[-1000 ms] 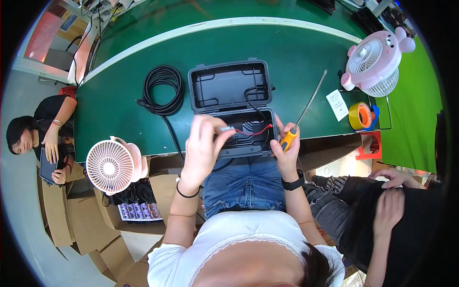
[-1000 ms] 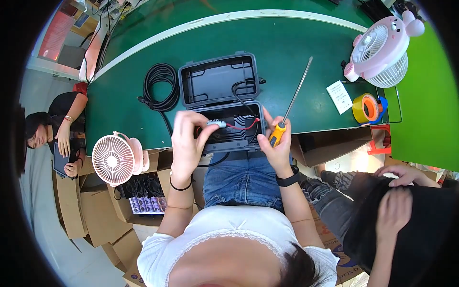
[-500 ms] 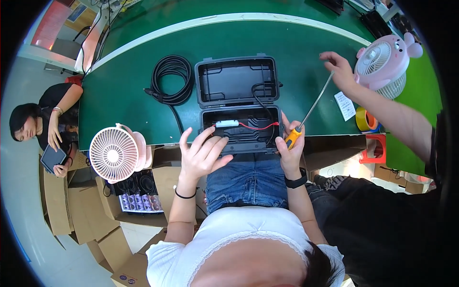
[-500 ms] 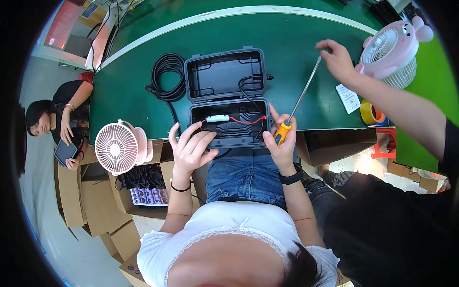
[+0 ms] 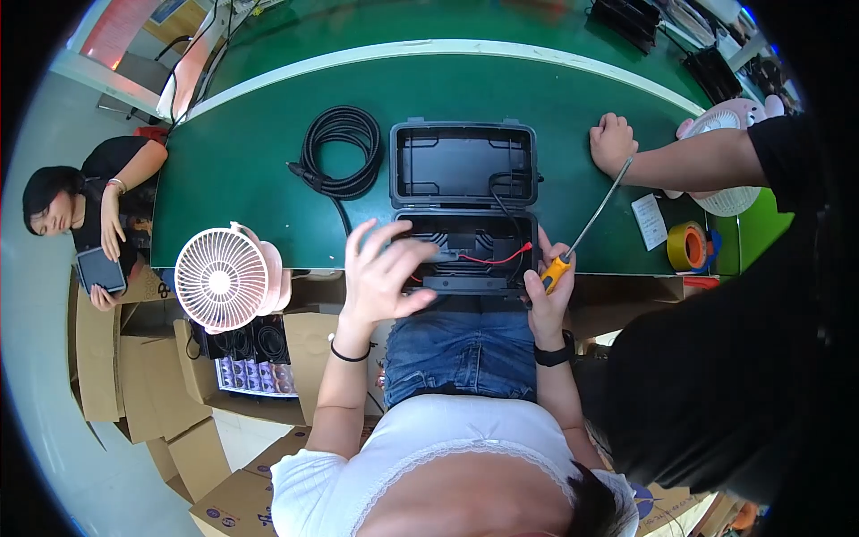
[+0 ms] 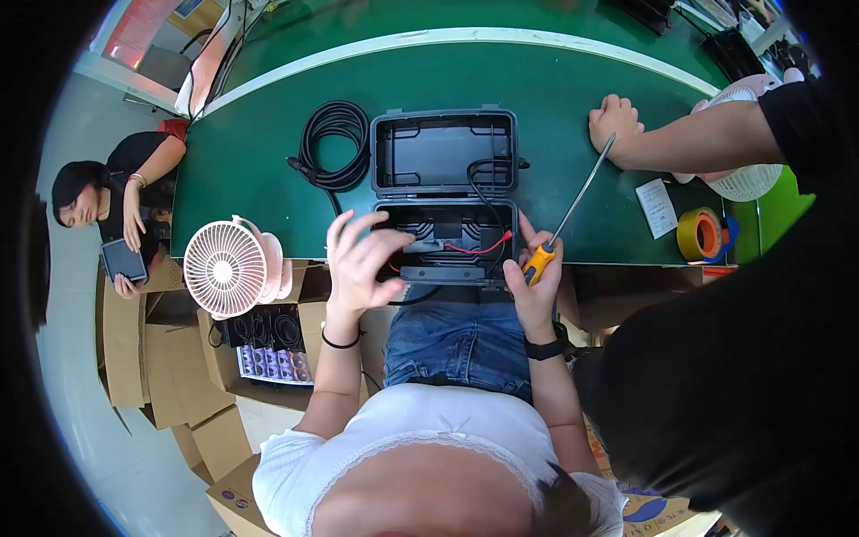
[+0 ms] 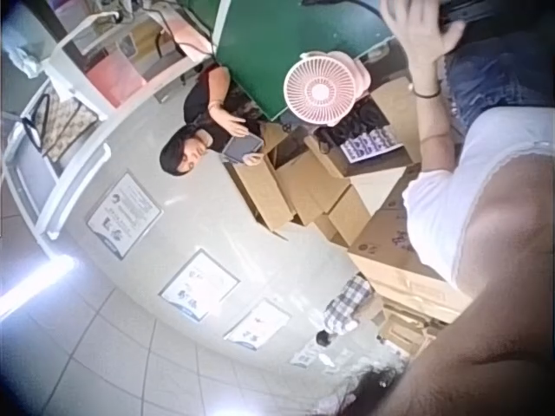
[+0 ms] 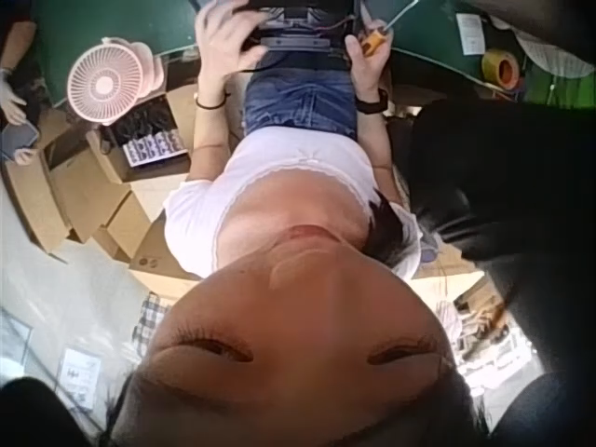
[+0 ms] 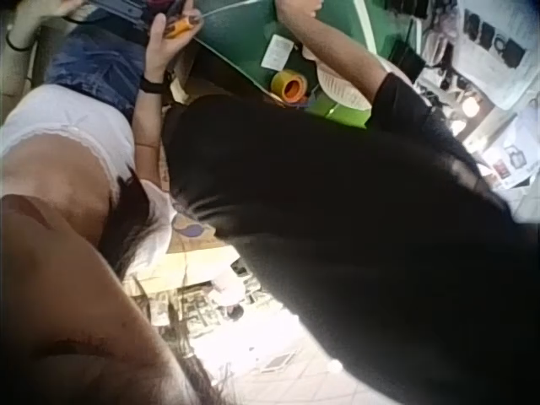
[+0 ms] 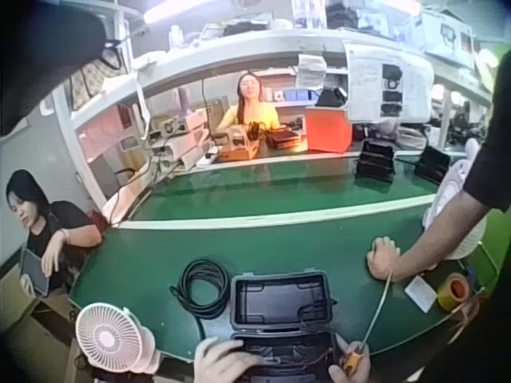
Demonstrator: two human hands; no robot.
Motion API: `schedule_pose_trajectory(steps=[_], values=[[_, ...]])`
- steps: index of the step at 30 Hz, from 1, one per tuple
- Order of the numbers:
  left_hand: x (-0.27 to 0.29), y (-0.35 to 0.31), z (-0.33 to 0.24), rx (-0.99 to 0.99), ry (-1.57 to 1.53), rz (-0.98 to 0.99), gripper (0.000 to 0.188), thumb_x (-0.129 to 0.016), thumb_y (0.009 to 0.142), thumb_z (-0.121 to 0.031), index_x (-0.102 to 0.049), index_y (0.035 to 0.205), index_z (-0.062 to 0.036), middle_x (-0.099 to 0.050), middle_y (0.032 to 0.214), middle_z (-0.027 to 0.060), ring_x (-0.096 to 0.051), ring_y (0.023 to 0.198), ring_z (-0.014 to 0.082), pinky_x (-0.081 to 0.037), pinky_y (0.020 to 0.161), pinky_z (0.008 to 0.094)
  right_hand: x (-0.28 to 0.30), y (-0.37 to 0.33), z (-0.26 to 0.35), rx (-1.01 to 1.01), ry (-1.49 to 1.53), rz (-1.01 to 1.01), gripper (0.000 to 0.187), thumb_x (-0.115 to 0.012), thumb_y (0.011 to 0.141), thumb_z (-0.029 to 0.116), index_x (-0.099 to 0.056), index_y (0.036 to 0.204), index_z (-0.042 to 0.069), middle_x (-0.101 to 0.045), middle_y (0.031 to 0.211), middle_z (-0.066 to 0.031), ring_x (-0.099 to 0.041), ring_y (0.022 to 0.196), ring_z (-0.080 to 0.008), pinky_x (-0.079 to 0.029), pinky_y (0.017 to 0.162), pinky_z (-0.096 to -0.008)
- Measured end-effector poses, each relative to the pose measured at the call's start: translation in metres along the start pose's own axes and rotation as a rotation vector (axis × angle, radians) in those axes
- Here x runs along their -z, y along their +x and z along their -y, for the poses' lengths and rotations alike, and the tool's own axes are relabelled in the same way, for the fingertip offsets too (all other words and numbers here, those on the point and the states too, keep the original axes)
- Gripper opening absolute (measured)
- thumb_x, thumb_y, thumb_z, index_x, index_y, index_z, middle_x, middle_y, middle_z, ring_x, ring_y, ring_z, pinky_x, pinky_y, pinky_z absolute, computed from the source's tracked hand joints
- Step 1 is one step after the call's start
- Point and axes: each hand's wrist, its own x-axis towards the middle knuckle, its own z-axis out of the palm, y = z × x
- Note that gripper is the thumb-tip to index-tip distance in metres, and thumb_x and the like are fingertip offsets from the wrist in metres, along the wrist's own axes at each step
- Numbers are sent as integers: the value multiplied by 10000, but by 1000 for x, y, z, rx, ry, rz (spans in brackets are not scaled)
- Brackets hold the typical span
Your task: Assembling or disassembling electronic solar component boxes using a manual screwdriver.
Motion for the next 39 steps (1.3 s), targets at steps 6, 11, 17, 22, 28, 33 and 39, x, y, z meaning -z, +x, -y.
schedule_pose_trajectory(steps=[6, 11, 17, 22, 28, 33, 39], values=[[-15, 18, 25, 573, -282, -242, 484, -642, 915, -223, -512, 1325, -1, -551, 1310, 207, -528, 1218, 363, -400, 1051, 423, -2, -1, 1, -41, -4, -18, 430, -717, 823, 93, -397, 1108, 133, -424, 1484, -223, -385, 681, -9, -396, 614, -122], [-40, 45, 56, 708, -639, -130, 636, -592, 970, -300, -368, 1457, 41, -482, 1410, 263, -521, 1268, 336, -410, 1060, 402, -5, 0, 2, -48, 17, -13, 421, -705, 829, 79, -401, 1118, 124, -407, 1488, -237, -382, 663, -1, -395, 578, -115], [-50, 52, 68, 679, -647, -115, 575, -570, 987, -245, -384, 1462, 22, -526, 1350, 236, -587, 1165, 270, -483, 968, 348, -11, 1, 12, -112, 0, -28, 406, -702, 832, 83, -423, 1127, 105, -410, 1488, -227, -417, 634, 9, -400, 499, -107], [-51, 52, 55, 637, -667, -279, 519, -579, 972, -126, -427, 1452, 1, -550, 1316, 200, -583, 1163, 245, -490, 955, 328, -8, 3, 14, -139, -30, -30, 394, -704, 836, 85, -443, 1130, 111, -444, 1465, -190, -439, 650, 9, -409, 509, -109], [-36, 50, 44, 538, -413, -316, 561, -563, 954, -66, -379, 1480, 1, -457, 1431, 231, -477, 1304, 343, -405, 1056, 387, -13, 6, 20, -123, -102, -20, 407, -698, 839, 65, -449, 1157, 114, -472, 1426, -149, -448, 689, 11, -419, 513, -109], [-17, 53, 45, 405, -463, -314, 646, -608, 895, 1, -374, 1495, -38, -396, 1435, 196, -444, 1295, 315, -397, 1035, 345, -20, 8, 21, -107, -76, -40, 420, -678, 851, 19, -442, 1190, 96, -471, 1432, -142, -454, 699, 7, -440, 525, -112], [-11, 34, 43, 279, -411, -435, 544, -736, 768, 98, -540, 1236, -97, -357, 1381, 176, -515, 1244, 359, -520, 1010, 425, -24, 15, 16, -85, -55, -94, 428, -668, 869, -9, -430, 1215, 76, -500, 1401, -142, -457, 707, -2, -455, 588, -118]])
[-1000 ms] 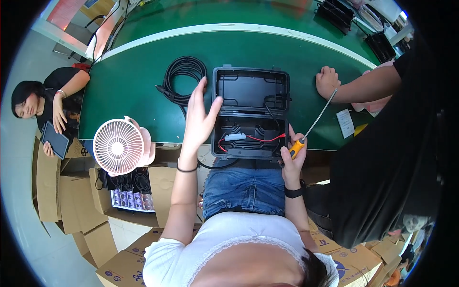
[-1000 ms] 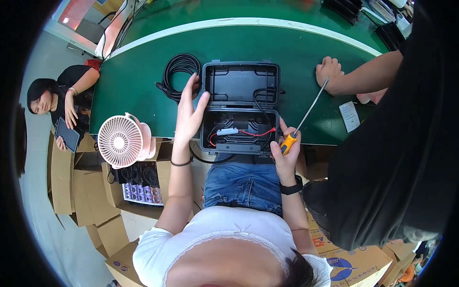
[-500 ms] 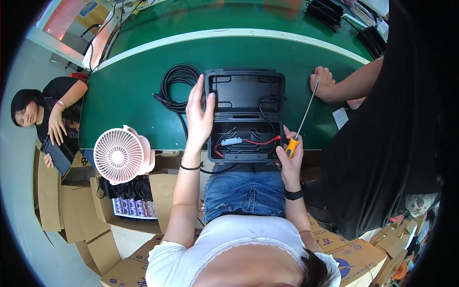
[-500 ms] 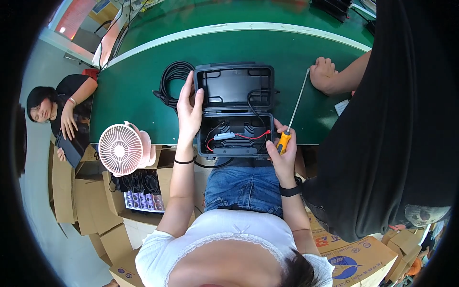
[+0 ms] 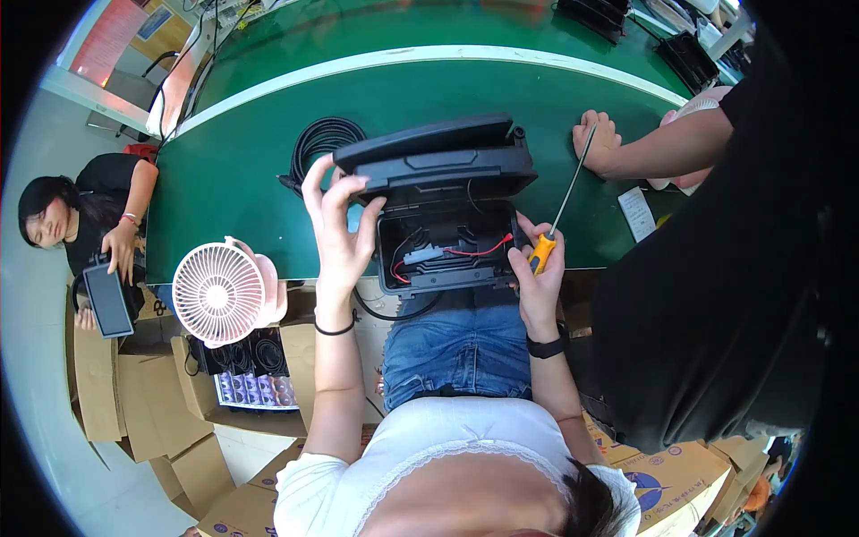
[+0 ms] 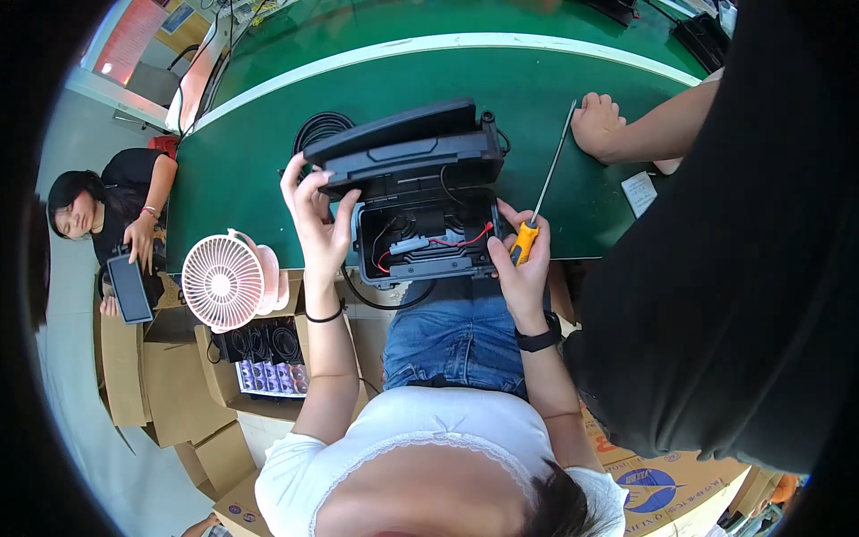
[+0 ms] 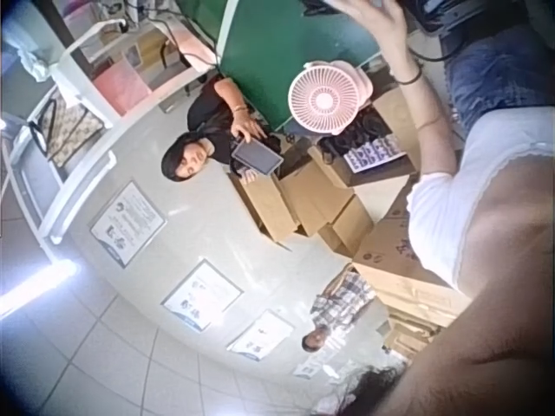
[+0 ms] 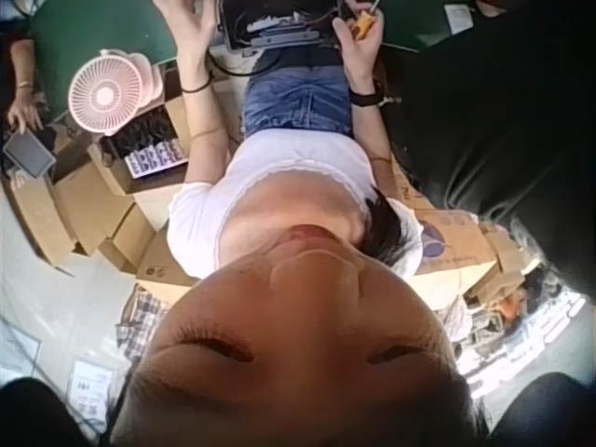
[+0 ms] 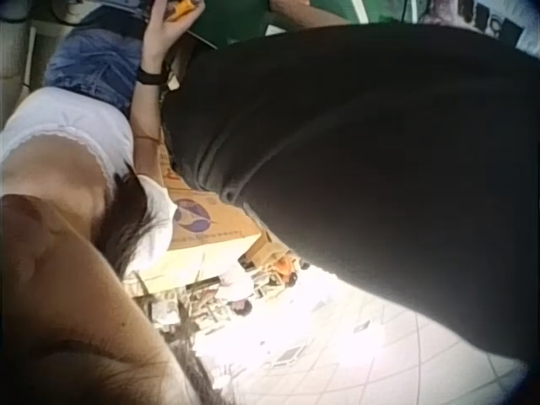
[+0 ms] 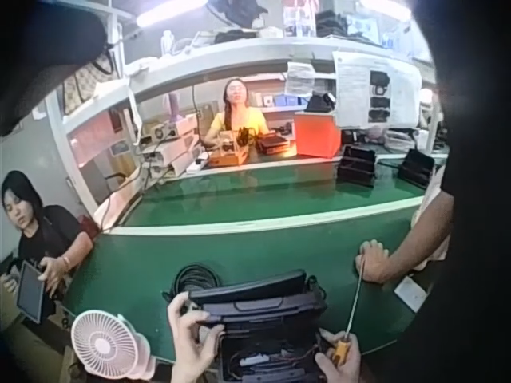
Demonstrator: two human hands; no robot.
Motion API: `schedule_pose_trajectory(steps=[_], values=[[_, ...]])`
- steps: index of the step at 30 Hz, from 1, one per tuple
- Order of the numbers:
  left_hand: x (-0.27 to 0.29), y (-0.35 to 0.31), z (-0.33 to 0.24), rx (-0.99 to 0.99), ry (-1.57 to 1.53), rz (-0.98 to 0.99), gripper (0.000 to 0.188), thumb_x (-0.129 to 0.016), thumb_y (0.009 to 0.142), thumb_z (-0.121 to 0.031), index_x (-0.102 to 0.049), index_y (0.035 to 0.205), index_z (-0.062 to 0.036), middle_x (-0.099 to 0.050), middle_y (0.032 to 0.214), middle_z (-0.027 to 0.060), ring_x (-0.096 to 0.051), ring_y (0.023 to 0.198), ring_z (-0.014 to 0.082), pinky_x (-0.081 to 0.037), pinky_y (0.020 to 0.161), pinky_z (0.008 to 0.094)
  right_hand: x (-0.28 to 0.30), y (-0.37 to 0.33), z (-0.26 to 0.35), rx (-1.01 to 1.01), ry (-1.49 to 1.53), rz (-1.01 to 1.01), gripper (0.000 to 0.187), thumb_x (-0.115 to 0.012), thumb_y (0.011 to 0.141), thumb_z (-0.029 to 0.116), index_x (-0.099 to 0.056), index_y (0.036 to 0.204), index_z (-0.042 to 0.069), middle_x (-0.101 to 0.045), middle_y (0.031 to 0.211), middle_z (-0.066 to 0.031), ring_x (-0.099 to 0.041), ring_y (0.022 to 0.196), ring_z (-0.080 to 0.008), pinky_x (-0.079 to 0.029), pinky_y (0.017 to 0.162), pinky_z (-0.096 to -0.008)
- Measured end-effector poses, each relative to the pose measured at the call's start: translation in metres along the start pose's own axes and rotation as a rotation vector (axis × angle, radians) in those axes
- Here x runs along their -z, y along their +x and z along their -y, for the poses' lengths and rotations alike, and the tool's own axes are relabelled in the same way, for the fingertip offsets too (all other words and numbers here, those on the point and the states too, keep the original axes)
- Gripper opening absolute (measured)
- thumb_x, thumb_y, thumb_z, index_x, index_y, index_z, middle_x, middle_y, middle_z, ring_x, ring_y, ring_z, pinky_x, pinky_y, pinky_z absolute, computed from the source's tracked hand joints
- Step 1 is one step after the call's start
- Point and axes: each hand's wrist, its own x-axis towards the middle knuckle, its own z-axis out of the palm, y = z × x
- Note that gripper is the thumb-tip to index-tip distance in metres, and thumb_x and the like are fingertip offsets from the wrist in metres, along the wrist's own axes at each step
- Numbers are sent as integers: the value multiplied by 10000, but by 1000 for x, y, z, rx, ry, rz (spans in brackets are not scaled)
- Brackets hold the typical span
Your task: Assembling or disassembling electronic solar component boxes using a manual screwdriver.
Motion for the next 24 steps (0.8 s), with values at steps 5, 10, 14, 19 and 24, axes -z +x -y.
schedule_pose_trajectory(steps=[5, 10, 14, 19, 24], values=[[21, -28, -20, 26, 29, 138, 782, -854, 724, -296, -440, 1367, -133, -195, 1543, 231, -329, 1394, 469, -310, 1144, 550, -2, 11, -1, 67, 74, 7, 408, -671, 878, -8, -434, 1196, 89, -583, 1229, -105, -449, 682, 0, -433, 562, -122], [26, -59, -41, 0, 188, 253, 1254, -936, 454, -519, -251, 1459, -215, 17, 1571, 325, -213, 1423, 533, -291, 1136, 582, -8, 12, 8, -14, 69, -33, 414, -660, 879, -10, -431, 1207, 97, -580, 1223, -95, -466, 688, 5, -441, 536, -132], [26, -88, -33, -10, 232, 275, 1123, -970, 513, -279, -279, 1398, -286, -35, 1552, 316, -451, 1299, 492, -518, 973, 506, -6, 12, 6, -47, 82, -32, 434, -660, 880, 0, -428, 1230, 107, -562, 1254, -91, -493, 718, -1, -450, 527, -142], [21, -91, -12, -127, 157, 196, 850, -909, 618, -65, -410, 1295, -188, -151, 1539, 259, -524, 1249, 420, -556, 976, 457, -10, 14, 11, -75, 115, -35, 418, -649, 900, 3, -427, 1239, 105, -551, 1274, -86, -513, 731, -9, -449, 518, -151], [12, -73, -8, -89, 101, 145, 701, -881, 642, -31, -502, 1219, -152, -220, 1535, 235, -521, 1265, 410, -547, 988, 457, -13, 21, 12, -94, 200, -21, 370, -543, 936, -18, -452, 1273, 105, -517, 1166, -33, -522, 713, -17, -445, 511, -166]])
